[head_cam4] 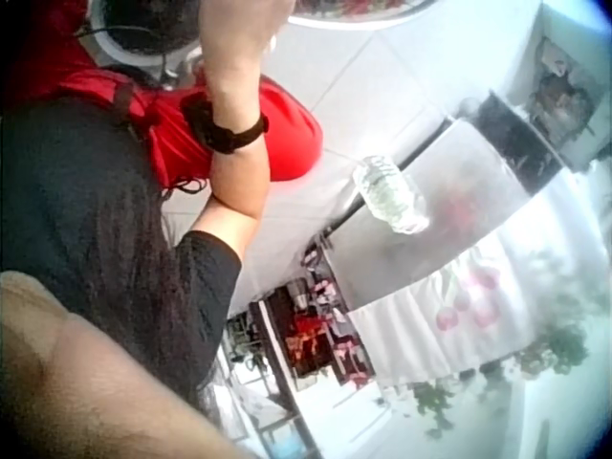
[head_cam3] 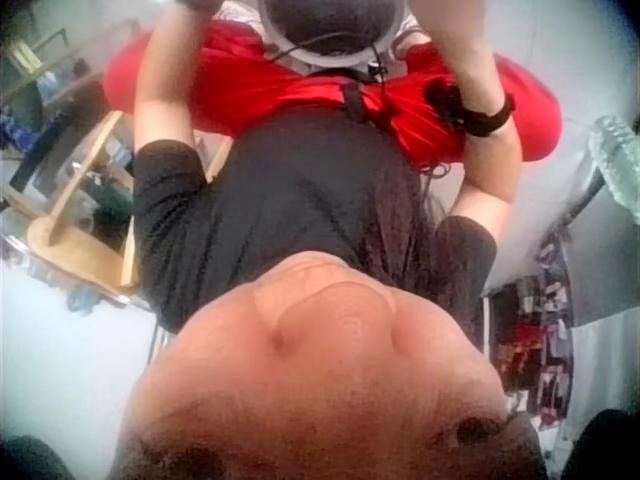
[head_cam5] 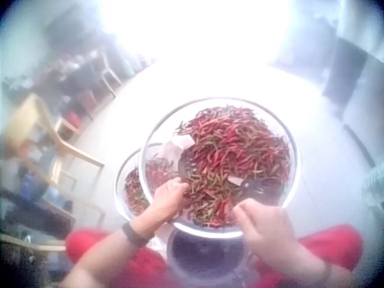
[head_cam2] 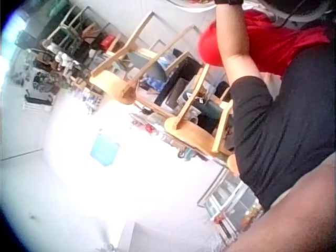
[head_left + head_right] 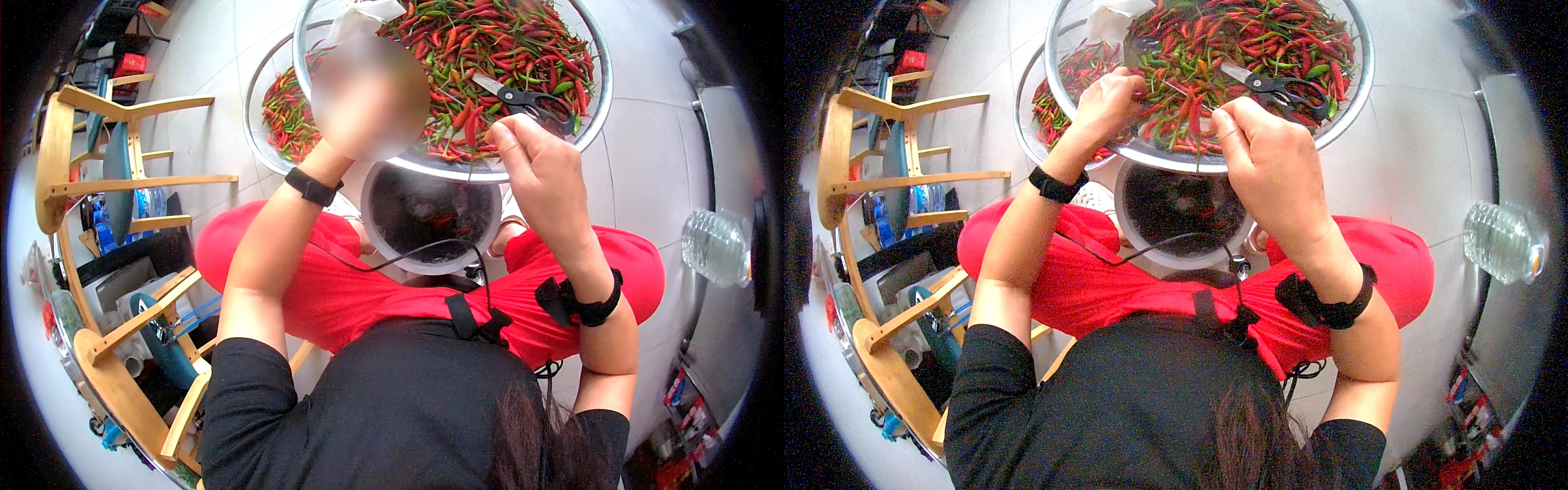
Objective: The person picks up chili peppers from a bowl, removes their stems using scissors or by hand, and places the trimmed peppers into a bucket.
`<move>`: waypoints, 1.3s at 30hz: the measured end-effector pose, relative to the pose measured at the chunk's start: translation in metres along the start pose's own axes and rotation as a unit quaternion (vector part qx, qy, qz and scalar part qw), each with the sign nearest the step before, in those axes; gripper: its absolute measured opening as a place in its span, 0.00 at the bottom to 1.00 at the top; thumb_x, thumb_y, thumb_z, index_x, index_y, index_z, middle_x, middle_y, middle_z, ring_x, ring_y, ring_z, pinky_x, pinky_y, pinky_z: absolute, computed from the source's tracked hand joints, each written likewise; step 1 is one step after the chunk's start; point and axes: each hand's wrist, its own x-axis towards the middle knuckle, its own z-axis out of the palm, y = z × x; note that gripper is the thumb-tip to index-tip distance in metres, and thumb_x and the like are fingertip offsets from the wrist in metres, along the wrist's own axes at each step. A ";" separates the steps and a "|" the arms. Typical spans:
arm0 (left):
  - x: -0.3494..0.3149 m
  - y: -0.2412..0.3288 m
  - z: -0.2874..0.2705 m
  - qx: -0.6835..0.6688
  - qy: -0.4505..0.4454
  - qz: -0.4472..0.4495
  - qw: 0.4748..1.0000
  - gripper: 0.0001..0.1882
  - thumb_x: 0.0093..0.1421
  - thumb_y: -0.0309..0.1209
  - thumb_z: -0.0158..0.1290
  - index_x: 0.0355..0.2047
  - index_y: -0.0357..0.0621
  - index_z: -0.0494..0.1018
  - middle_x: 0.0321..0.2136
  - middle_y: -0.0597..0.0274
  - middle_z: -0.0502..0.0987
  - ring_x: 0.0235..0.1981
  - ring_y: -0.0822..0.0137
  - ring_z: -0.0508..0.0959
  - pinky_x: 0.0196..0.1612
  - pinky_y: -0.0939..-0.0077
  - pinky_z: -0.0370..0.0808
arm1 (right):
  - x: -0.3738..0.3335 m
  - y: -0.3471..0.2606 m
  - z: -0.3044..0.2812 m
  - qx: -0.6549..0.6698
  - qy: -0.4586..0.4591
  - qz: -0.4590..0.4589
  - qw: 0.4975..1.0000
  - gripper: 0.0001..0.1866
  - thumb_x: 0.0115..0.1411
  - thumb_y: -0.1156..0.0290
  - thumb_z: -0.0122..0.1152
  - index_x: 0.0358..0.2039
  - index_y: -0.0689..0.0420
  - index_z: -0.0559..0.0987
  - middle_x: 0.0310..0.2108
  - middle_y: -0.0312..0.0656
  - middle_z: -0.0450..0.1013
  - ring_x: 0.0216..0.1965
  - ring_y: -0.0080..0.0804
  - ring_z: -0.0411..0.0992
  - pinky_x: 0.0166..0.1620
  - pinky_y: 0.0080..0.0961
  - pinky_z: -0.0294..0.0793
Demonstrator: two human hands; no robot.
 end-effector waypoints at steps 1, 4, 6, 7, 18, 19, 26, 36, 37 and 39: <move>0.001 -0.003 0.002 0.001 -0.009 0.005 1.000 0.11 0.52 0.28 0.61 0.38 0.49 0.80 0.38 0.53 0.78 0.44 0.48 0.80 0.47 0.54 0.77 | 0.000 -0.001 0.001 -0.004 -0.005 -0.001 1.000 0.10 0.67 0.66 0.57 0.35 0.60 0.80 0.26 0.54 0.77 0.30 0.52 0.78 0.32 0.41 0.74; 0.003 0.003 -0.001 0.021 -0.015 0.014 1.000 0.09 0.53 0.27 0.60 0.36 0.48 0.80 0.39 0.54 0.77 0.44 0.48 0.80 0.46 0.53 0.77 | 0.001 0.004 0.003 -0.007 0.008 -0.021 1.000 0.10 0.67 0.66 0.57 0.36 0.60 0.80 0.26 0.54 0.77 0.30 0.53 0.78 0.32 0.42 0.73; 0.007 0.009 0.007 0.058 0.013 -0.015 0.998 0.06 0.54 0.28 0.59 0.34 0.45 0.78 0.38 0.52 0.78 0.43 0.47 0.81 0.44 0.51 0.78 | 0.002 0.004 0.004 -0.013 0.006 -0.014 1.000 0.10 0.67 0.66 0.57 0.35 0.60 0.79 0.26 0.54 0.77 0.30 0.53 0.78 0.32 0.42 0.73; 0.007 0.005 0.011 0.061 0.011 -0.027 0.998 0.06 0.54 0.28 0.59 0.33 0.44 0.78 0.38 0.52 0.79 0.43 0.47 0.81 0.43 0.51 0.78 | 0.002 0.004 0.004 -0.016 0.005 -0.010 1.000 0.10 0.67 0.66 0.57 0.35 0.60 0.79 0.26 0.53 0.77 0.30 0.53 0.78 0.32 0.42 0.73; -0.002 0.042 -0.041 -0.471 0.009 -0.096 0.877 0.15 0.65 0.35 0.59 0.47 0.39 0.78 0.42 0.55 0.83 0.41 0.64 0.84 0.45 0.68 0.79 | 0.001 0.003 -0.002 -0.002 0.017 -0.018 1.000 0.10 0.67 0.66 0.57 0.36 0.60 0.80 0.26 0.54 0.77 0.29 0.53 0.78 0.31 0.42 0.73; -0.007 0.052 -0.048 -0.589 -0.010 -0.126 0.799 0.15 0.66 0.35 0.59 0.48 0.38 0.78 0.42 0.57 0.83 0.40 0.67 0.83 0.45 0.71 0.79 | 0.001 0.002 -0.003 -0.004 0.018 -0.018 1.000 0.10 0.67 0.66 0.57 0.36 0.61 0.80 0.26 0.54 0.77 0.29 0.53 0.78 0.31 0.42 0.73; -0.024 0.072 -0.061 -0.672 -0.013 -0.089 0.735 0.15 0.67 0.30 0.58 0.51 0.36 0.76 0.42 0.59 0.82 0.40 0.72 0.82 0.48 0.77 0.79 | 0.002 0.000 -0.004 0.017 0.047 -0.012 0.999 0.11 0.68 0.67 0.57 0.36 0.61 0.81 0.25 0.53 0.76 0.27 0.49 0.78 0.30 0.38 0.73; -0.030 0.066 -0.052 -0.498 0.084 -0.018 0.863 0.14 0.65 0.30 0.59 0.48 0.34 0.79 0.38 0.59 0.84 0.37 0.71 0.83 0.43 0.77 0.79 | 0.003 -0.001 -0.007 0.016 0.029 -0.003 0.999 0.11 0.67 0.68 0.57 0.35 0.62 0.81 0.23 0.52 0.76 0.25 0.43 0.77 0.29 0.35 0.72; -0.030 0.068 -0.055 -0.438 0.109 0.003 0.892 0.14 0.66 0.30 0.58 0.49 0.35 0.79 0.37 0.60 0.84 0.37 0.71 0.83 0.43 0.77 0.79 | 0.003 -0.001 -0.007 0.015 0.025 0.000 1.000 0.11 0.67 0.68 0.57 0.35 0.62 0.81 0.23 0.52 0.75 0.25 0.43 0.77 0.29 0.35 0.72; -0.032 0.070 -0.064 -0.323 0.142 0.059 0.934 0.13 0.64 0.29 0.60 0.47 0.37 0.80 0.36 0.58 0.84 0.36 0.69 0.83 0.41 0.76 0.79 | 0.003 -0.001 -0.007 0.021 0.024 0.007 0.999 0.11 0.67 0.68 0.57 0.35 0.62 0.81 0.23 0.52 0.75 0.25 0.44 0.77 0.30 0.35 0.72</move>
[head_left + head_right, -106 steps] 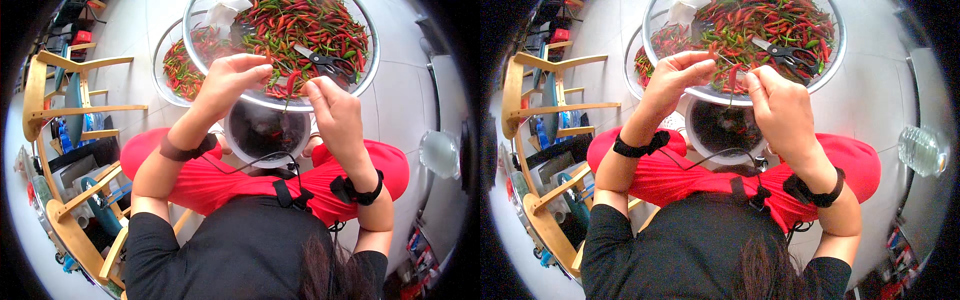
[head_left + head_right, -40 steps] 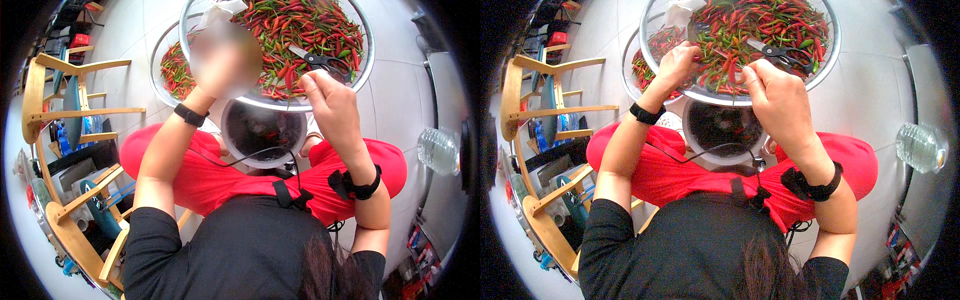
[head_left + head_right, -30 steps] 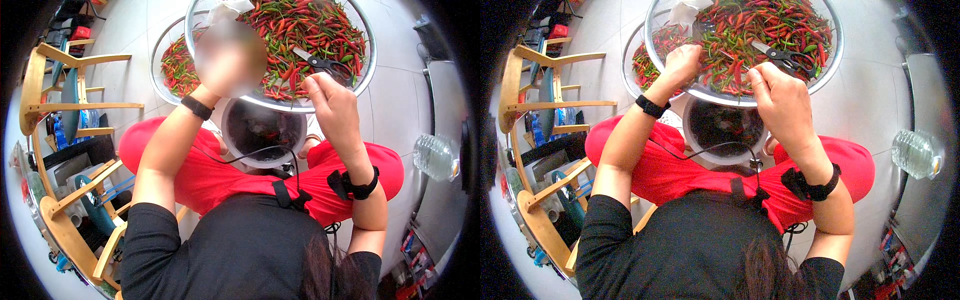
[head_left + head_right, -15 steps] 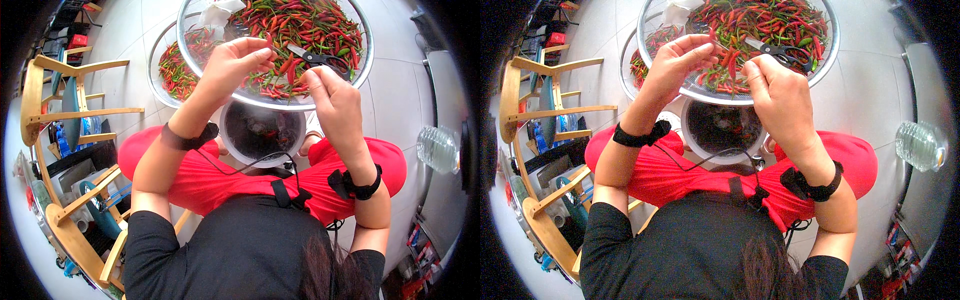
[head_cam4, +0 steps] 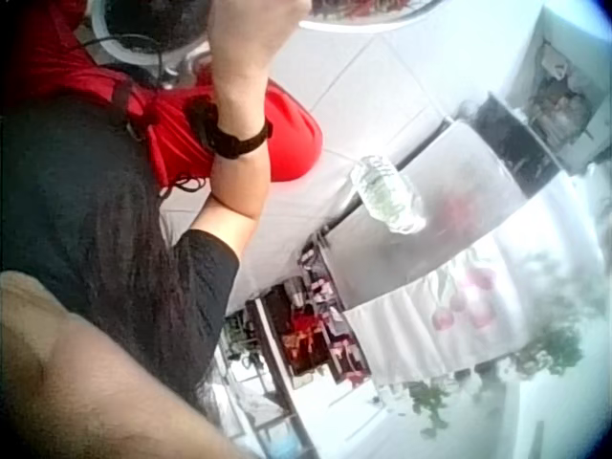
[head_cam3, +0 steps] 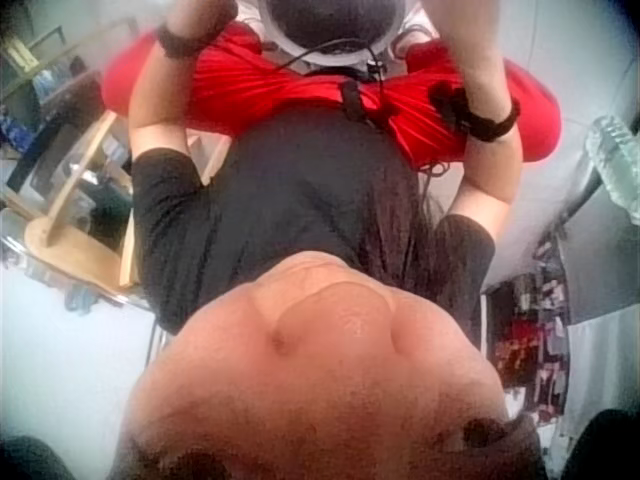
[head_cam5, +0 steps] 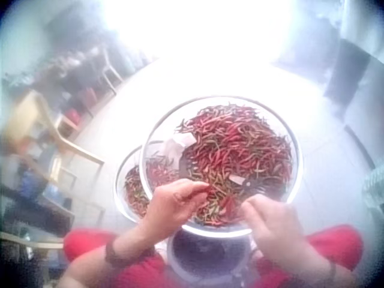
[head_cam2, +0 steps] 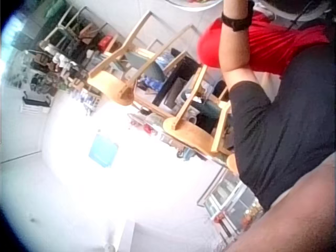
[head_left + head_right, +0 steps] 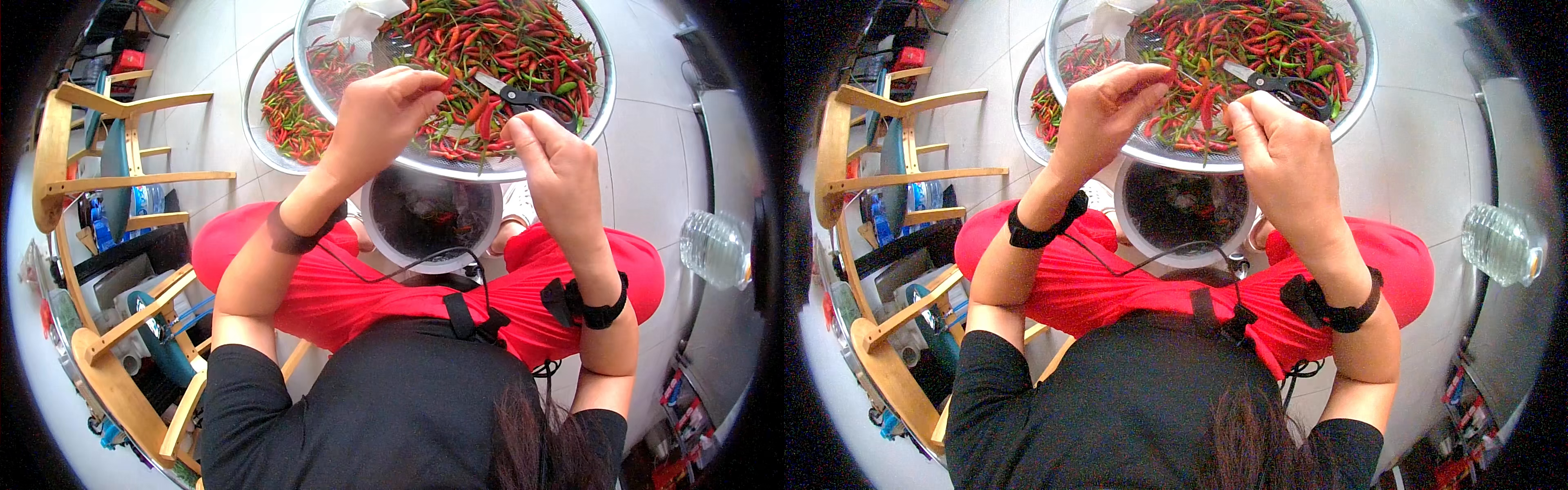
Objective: The person picks up chili peppers from a bowl, removes their stems using scissors or by hand, and places the trimmed peppers into a bucket.
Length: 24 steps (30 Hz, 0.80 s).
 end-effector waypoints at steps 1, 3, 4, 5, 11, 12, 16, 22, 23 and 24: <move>0.001 0.004 -0.003 0.058 0.000 0.038 0.998 0.12 0.63 0.29 0.60 0.46 0.38 0.81 0.36 0.57 0.84 0.35 0.68 0.83 0.40 0.75 0.78 | 0.000 0.000 0.000 0.003 0.000 0.003 1.000 0.11 0.67 0.68 0.57 0.35 0.62 0.81 0.23 0.52 0.75 0.25 0.44 0.77 0.30 0.35 0.72; -0.001 0.003 0.002 0.042 0.004 0.073 0.996 0.12 0.61 0.28 0.61 0.44 0.39 0.81 0.35 0.55 0.83 0.34 0.65 0.83 0.39 0.75 0.78 | -0.001 0.002 0.002 -0.001 -0.001 -0.004 1.000 0.11 0.67 0.67 0.57 0.35 0.63 0.81 0.23 0.52 0.76 0.25 0.43 0.77 0.30 0.35 0.72; -0.001 0.002 0.005 0.034 0.007 0.090 0.995 0.11 0.60 0.28 0.61 0.44 0.40 0.81 0.34 0.54 0.82 0.34 0.64 0.83 0.38 0.75 0.78 | 0.000 0.002 0.002 -0.002 -0.002 -0.008 1.000 0.12 0.67 0.67 0.57 0.35 0.63 0.81 0.24 0.52 0.76 0.25 0.43 0.77 0.31 0.35 0.72; -0.001 0.004 0.007 0.036 0.000 0.099 0.994 0.11 0.61 0.28 0.61 0.44 0.39 0.81 0.34 0.55 0.83 0.34 0.65 0.83 0.38 0.75 0.78 | 0.000 0.002 0.003 -0.002 -0.001 -0.002 1.000 0.12 0.68 0.67 0.56 0.35 0.63 0.81 0.24 0.52 0.76 0.25 0.43 0.77 0.31 0.35 0.72; 0.020 -0.016 -0.012 -0.005 -0.035 -0.105 0.994 0.15 0.63 0.37 0.61 0.45 0.41 0.83 0.35 0.56 0.85 0.35 0.69 0.84 0.41 0.74 0.80 | 0.008 0.002 -0.003 0.014 0.048 0.019 0.999 0.13 0.68 0.66 0.56 0.36 0.62 0.82 0.25 0.50 0.78 0.27 0.40 0.78 0.33 0.33 0.73; 0.025 -0.035 -0.012 0.051 -0.050 -0.085 0.994 0.15 0.62 0.37 0.61 0.44 0.41 0.83 0.35 0.55 0.85 0.35 0.67 0.84 0.41 0.72 0.80 | 0.008 0.001 -0.004 0.013 0.049 0.022 0.998 0.13 0.68 0.66 0.56 0.36 0.62 0.82 0.26 0.50 0.79 0.28 0.40 0.78 0.33 0.33 0.74; 0.015 -0.086 0.010 0.205 -0.124 -0.082 0.967 0.12 0.59 0.37 0.59 0.35 0.43 0.84 0.30 0.49 0.83 0.33 0.54 0.85 0.42 0.64 0.80 | 0.008 0.008 -0.003 0.031 0.032 0.034 0.998 0.14 0.69 0.66 0.55 0.36 0.63 0.82 0.28 0.49 0.80 0.30 0.35 0.79 0.36 0.30 0.74; 0.028 -0.036 0.011 -0.135 -0.100 -0.237 0.957 0.24 0.65 0.50 0.57 0.42 0.39 0.83 0.35 0.61 0.85 0.38 0.71 0.83 0.43 0.72 0.77 | 0.004 0.004 -0.006 0.058 -0.019 0.083 0.995 0.16 0.71 0.64 0.53 0.38 0.65 0.81 0.31 0.36 0.78 0.36 0.20 0.72 0.43 0.20 0.71; 0.028 -0.026 0.012 -0.249 -0.094 -0.226 0.937 0.24 0.66 0.49 0.57 0.43 0.39 0.83 0.36 0.62 0.84 0.39 0.72 0.82 0.45 0.73 0.77 | 0.004 0.002 -0.006 0.062 -0.025 0.088 0.994 0.16 0.71 0.64 0.53 0.38 0.65 0.81 0.31 0.36 0.78 0.36 0.20 0.73 0.43 0.21 0.71; 0.028 -0.018 0.011 -0.359 -0.086 -0.211 0.905 0.23 0.66 0.49 0.57 0.44 0.39 0.83 0.37 0.64 0.84 0.40 0.73 0.81 0.46 0.74 0.76 | 0.004 0.001 -0.005 0.066 -0.032 0.092 0.993 0.16 0.71 0.64 0.53 0.38 0.65 0.81 0.31 0.36 0.78 0.37 0.20 0.73 0.44 0.21 0.71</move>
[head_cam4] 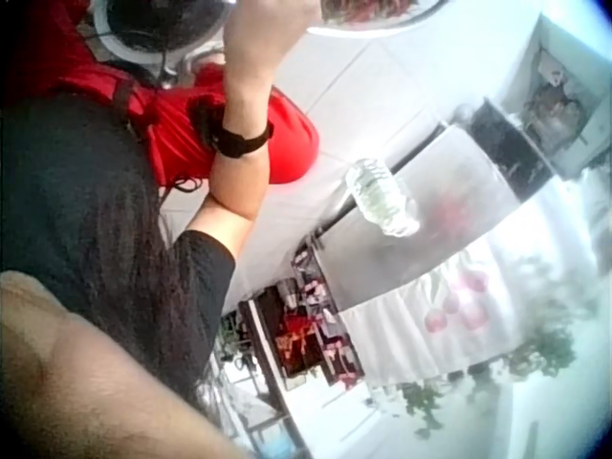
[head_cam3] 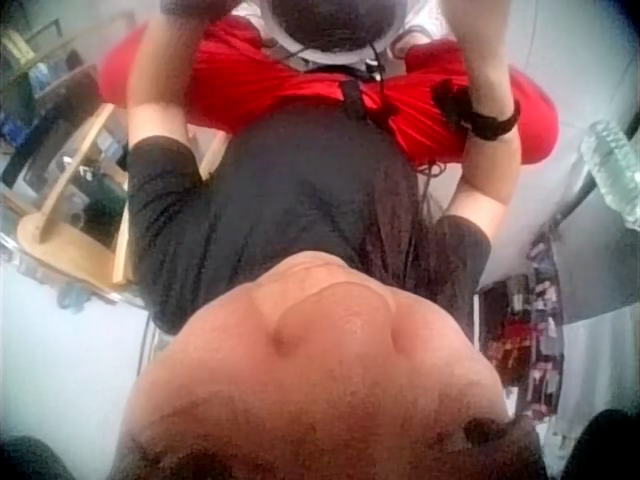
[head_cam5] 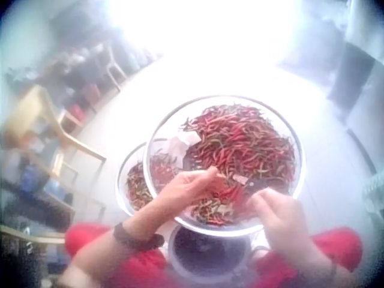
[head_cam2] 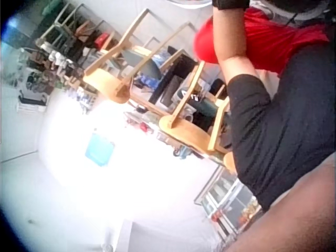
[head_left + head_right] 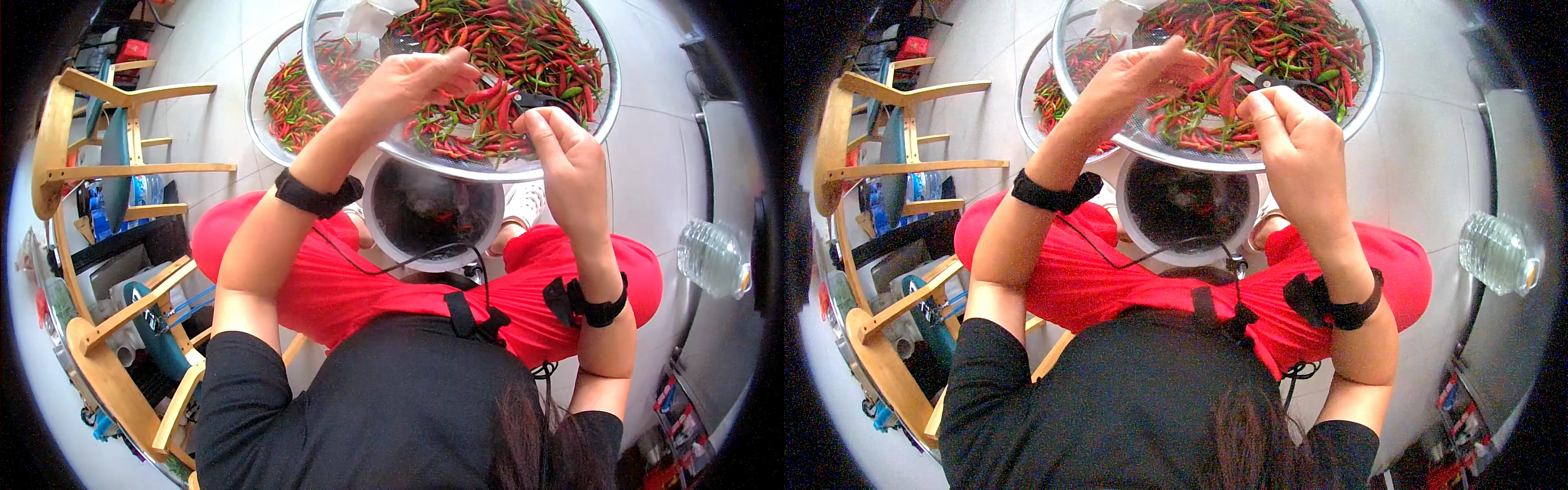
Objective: The person picks up chili peppers from a bowl, removes their stems using scissors or by hand, and places the trimmed peppers into a bucket.
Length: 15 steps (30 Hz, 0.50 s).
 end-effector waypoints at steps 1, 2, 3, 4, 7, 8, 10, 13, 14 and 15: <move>-0.004 0.005 0.003 0.035 -0.029 0.000 0.999 0.22 0.66 0.47 0.57 0.45 0.39 0.83 0.38 0.63 0.84 0.41 0.73 0.81 0.47 0.75 0.76 | 0.000 0.000 0.001 -0.003 -0.003 -0.007 1.000 0.16 0.71 0.64 0.53 0.38 0.65 0.81 0.31 0.36 0.78 0.37 0.21 0.73 0.44 0.21 0.71; -0.008 0.009 0.006 0.069 -0.058 0.001 0.996 0.21 0.66 0.46 0.58 0.45 0.39 0.82 0.39 0.62 0.84 0.43 0.73 0.80 0.48 0.75 0.75 | 0.000 0.000 0.002 -0.006 -0.006 -0.013 1.000 0.16 0.72 0.64 0.52 0.38 0.65 0.80 0.32 0.37 0.78 0.37 0.21 0.73 0.44 0.21 0.71; -0.010 0.010 0.007 0.104 -0.087 0.001 0.991 0.20 0.66 0.44 0.58 0.46 0.39 0.82 0.40 0.61 0.84 0.44 0.74 0.80 0.49 0.75 0.75 | 0.000 0.001 0.003 -0.010 -0.008 -0.020 1.000 0.16 0.72 0.64 0.52 0.38 0.64 0.80 0.32 0.37 0.78 0.37 0.21 0.73 0.44 0.21 0.71; -0.010 0.009 0.008 0.073 -0.083 0.002 0.994 0.19 0.66 0.43 0.59 0.46 0.39 0.82 0.40 0.61 0.84 0.43 0.73 0.80 0.49 0.75 0.75 | 0.000 0.001 0.004 -0.002 0.005 -0.032 0.999 0.15 0.71 0.65 0.53 0.37 0.64 0.81 0.30 0.39 0.79 0.34 0.23 0.74 0.41 0.23 0.72; -0.009 0.004 0.011 -0.010 -0.051 0.003 0.999 0.18 0.66 0.40 0.59 0.46 0.38 0.82 0.38 0.61 0.83 0.41 0.73 0.80 0.47 0.76 0.76 | 0.000 0.002 0.008 0.015 0.037 -0.060 0.997 0.13 0.69 0.66 0.55 0.36 0.63 0.82 0.27 0.45 0.79 0.29 0.27 0.76 0.36 0.26 0.73; -0.011 0.004 0.014 -0.029 -0.027 0.001 0.999 0.17 0.66 0.40 0.59 0.46 0.38 0.82 0.38 0.61 0.83 0.40 0.73 0.80 0.47 0.76 0.76 | 0.000 0.002 0.009 0.017 0.043 -0.065 0.997 0.13 0.69 0.66 0.55 0.36 0.63 0.82 0.27 0.45 0.79 0.29 0.27 0.76 0.36 0.26 0.73; -0.009 0.000 0.006 -0.084 0.033 0.012 0.996 0.17 0.66 0.40 0.59 0.45 0.38 0.82 0.36 0.62 0.82 0.37 0.73 0.79 0.45 0.76 0.76 | 0.000 0.003 0.008 0.018 0.051 -0.067 0.996 0.13 0.69 0.66 0.55 0.36 0.63 0.82 0.27 0.44 0.79 0.29 0.27 0.75 0.36 0.25 0.73; 0.008 -0.008 -0.074 -0.108 0.178 0.039 0.977 0.17 0.65 0.41 0.60 0.44 0.40 0.82 0.34 0.62 0.81 0.33 0.72 0.78 0.42 0.76 0.76 | -0.003 0.001 0.002 0.033 0.060 -0.062 0.996 0.13 0.70 0.66 0.55 0.36 0.64 0.81 0.27 0.40 0.78 0.30 0.24 0.74 0.36 0.24 0.72; 0.004 -0.004 -0.110 -0.063 0.248 0.041 0.966 0.17 0.64 0.42 0.61 0.44 0.40 0.82 0.33 0.62 0.81 0.32 0.72 0.77 0.41 0.76 0.76 | -0.003 0.001 0.001 0.045 0.064 -0.063 0.995 0.13 0.70 0.67 0.55 0.36 0.64 0.81 0.27 0.39 0.78 0.30 0.23 0.73 0.36 0.23 0.72; -0.004 0.005 -0.132 0.048 0.322 0.067 0.943 0.20 0.62 0.44 0.63 0.45 0.39 0.82 0.31 0.62 0.81 0.30 0.73 0.77 0.38 0.77 0.75 | -0.003 0.001 -0.001 0.057 0.072 -0.061 0.994 0.13 0.70 0.67 0.55 0.36 0.65 0.81 0.27 0.37 0.78 0.31 0.22 0.73 0.36 0.22 0.72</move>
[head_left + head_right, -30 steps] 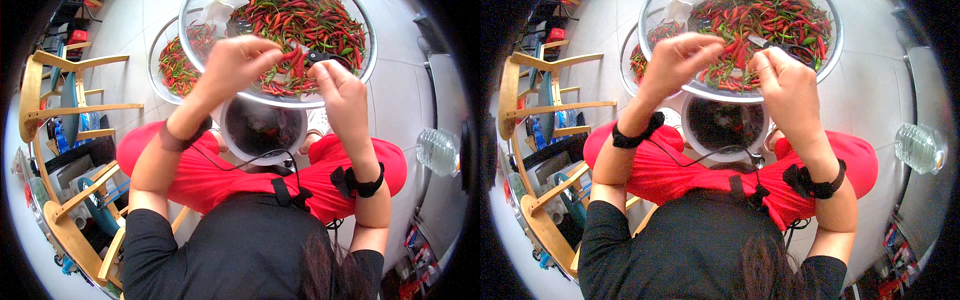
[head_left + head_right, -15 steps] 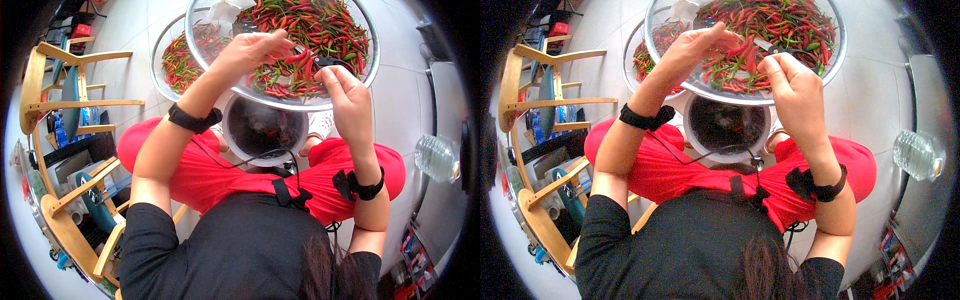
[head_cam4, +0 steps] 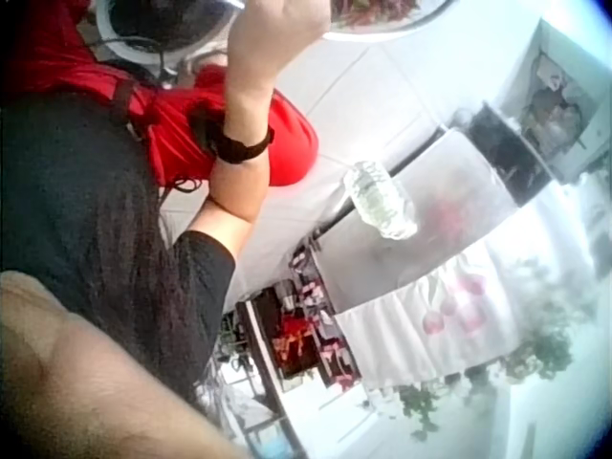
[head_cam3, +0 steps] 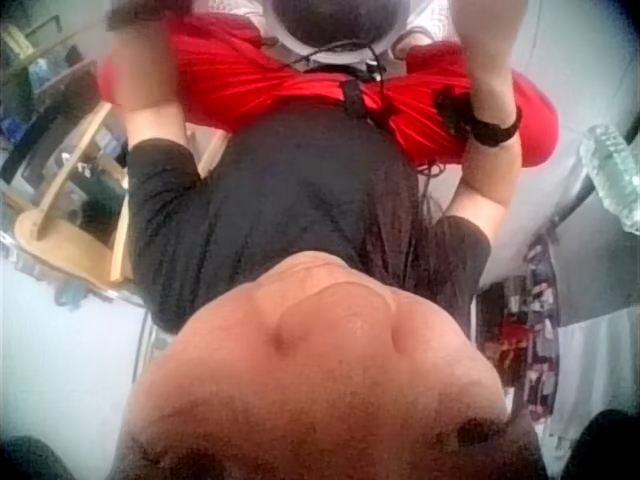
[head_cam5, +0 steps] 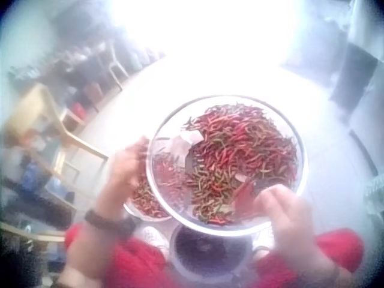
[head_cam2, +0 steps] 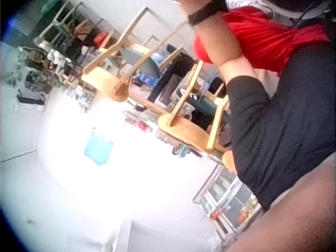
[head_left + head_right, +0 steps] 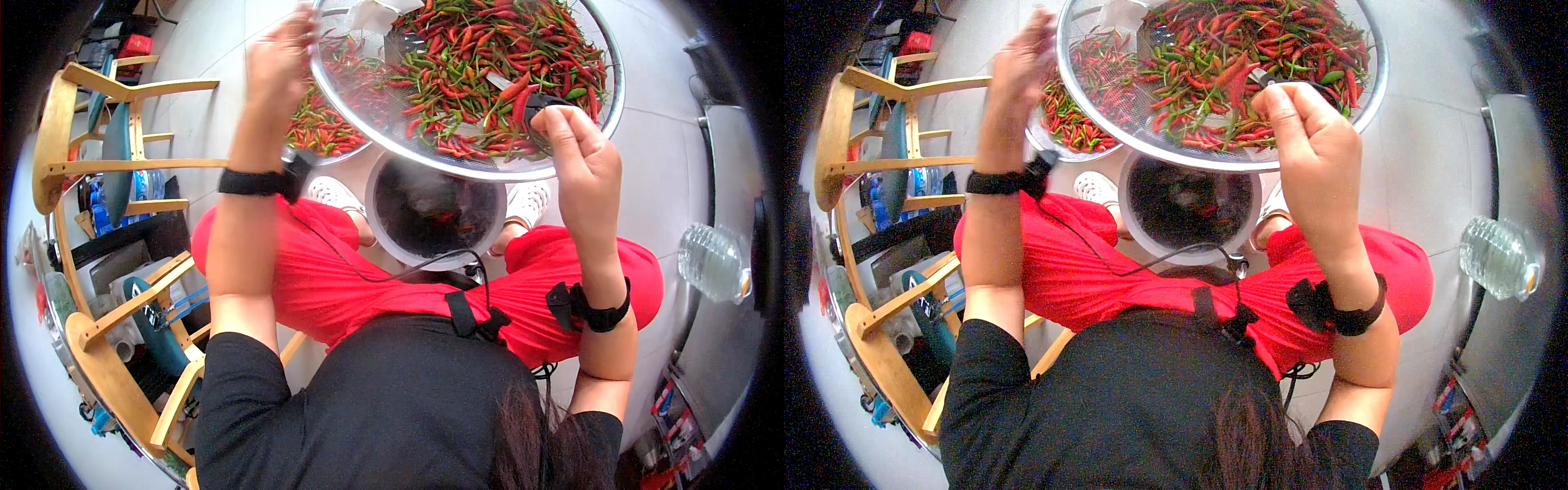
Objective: The person picks up chili peppers from a bowl, removes their stems using scissors or by hand, and places the trimmed peppers into a bucket.
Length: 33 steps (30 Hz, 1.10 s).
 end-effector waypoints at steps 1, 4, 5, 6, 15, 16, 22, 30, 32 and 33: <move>0.008 0.006 -0.022 0.102 0.070 0.058 0.991 0.24 0.60 0.47 0.64 0.45 0.39 0.81 0.29 0.62 0.82 0.28 0.74 0.77 0.34 0.78 0.75 | 0.000 0.001 -0.001 0.008 0.001 0.006 1.000 0.13 0.70 0.67 0.55 0.36 0.65 0.81 0.27 0.37 0.78 0.31 0.21 0.72 0.37 0.22 0.72; 0.040 -0.032 -0.099 0.549 0.095 0.099 0.825 0.29 0.59 0.48 0.64 0.51 0.36 0.78 0.38 0.48 0.82 0.40 0.59 0.82 0.47 0.70 0.77 | 0.001 -0.004 -0.002 0.020 -0.006 0.021 1.000 0.13 0.70 0.67 0.55 0.36 0.65 0.81 0.28 0.36 0.78 0.32 0.19 0.72 0.37 0.21 0.72; 0.035 -0.032 -0.089 0.681 0.114 0.132 0.711 0.30 0.59 0.44 0.64 0.54 0.34 0.77 0.44 0.42 0.82 0.48 0.55 0.82 0.54 0.68 0.76 | 0.002 -0.005 -0.001 0.010 -0.002 0.008 1.000 0.13 0.70 0.67 0.55 0.36 0.65 0.81 0.28 0.36 0.78 0.32 0.20 0.72 0.37 0.21 0.72; 0.027 -0.036 -0.077 0.667 0.135 0.186 0.709 0.27 0.59 0.44 0.63 0.51 0.35 0.79 0.45 0.44 0.82 0.47 0.54 0.82 0.54 0.65 0.77 | 0.003 -0.007 0.000 0.001 0.002 -0.006 1.000 0.13 0.70 0.67 0.55 0.36 0.65 0.81 0.28 0.36 0.78 0.32 0.20 0.72 0.37 0.21 0.72; -0.025 -0.044 0.055 0.575 -0.178 0.224 0.767 0.08 0.57 0.34 0.59 0.37 0.53 0.84 0.35 0.52 0.83 0.38 0.50 0.83 0.43 0.58 0.80 | 0.002 -0.004 0.011 -0.029 -0.012 -0.022 0.999 0.13 0.70 0.67 0.55 0.36 0.64 0.81 0.27 0.42 0.79 0.31 0.24 0.75 0.37 0.23 0.73; -0.031 -0.049 0.068 0.597 -0.173 0.202 0.757 0.08 0.55 0.33 0.58 0.35 0.52 0.83 0.34 0.52 0.82 0.40 0.50 0.83 0.44 0.54 0.80 | 0.002 -0.001 0.010 -0.043 -0.006 -0.023 0.999 0.13 0.70 0.67 0.55 0.36 0.64 0.81 0.27 0.42 0.79 0.31 0.24 0.75 0.37 0.23 0.73; -0.039 -0.076 0.088 0.589 -0.233 0.244 0.734 0.10 0.55 0.31 0.55 0.36 0.49 0.82 0.33 0.48 0.81 0.40 0.47 0.83 0.43 0.50 0.79 | -0.001 -0.002 0.013 -0.053 -0.018 -0.029 0.998 0.13 0.70 0.67 0.55 0.36 0.64 0.81 0.28 0.44 0.79 0.31 0.26 0.77 0.37 0.25 0.74; -0.030 -0.050 0.078 0.456 -0.278 0.146 0.833 0.12 0.52 0.29 0.59 0.37 0.40 0.82 0.36 0.49 0.83 0.40 0.51 0.84 0.45 0.60 0.80 | 0.000 -0.005 0.009 -0.060 -0.030 -0.041 0.997 0.12 0.70 0.67 0.55 0.36 0.63 0.81 0.27 0.44 0.79 0.29 0.27 0.77 0.35 0.25 0.73; -0.033 -0.023 0.073 0.400 -0.302 0.103 0.859 0.15 0.53 0.33 0.62 0.41 0.43 0.84 0.38 0.51 0.84 0.40 0.58 0.85 0.47 0.67 0.80 | -0.001 -0.003 0.008 -0.069 -0.033 -0.041 0.996 0.12 0.70 0.67 0.56 0.37 0.63 0.81 0.26 0.45 0.78 0.28 0.28 0.76 0.34 0.26 0.73; -0.034 -0.017 0.070 0.354 -0.318 0.084 0.875 0.16 0.58 0.33 0.61 0.44 0.37 0.82 0.38 0.55 0.85 0.39 0.67 0.84 0.46 0.71 0.79 | -0.001 -0.003 0.008 -0.074 -0.037 -0.037 0.996 0.12 0.69 0.67 0.56 0.37 0.62 0.81 0.25 0.46 0.78 0.27 0.29 0.76 0.33 0.26 0.72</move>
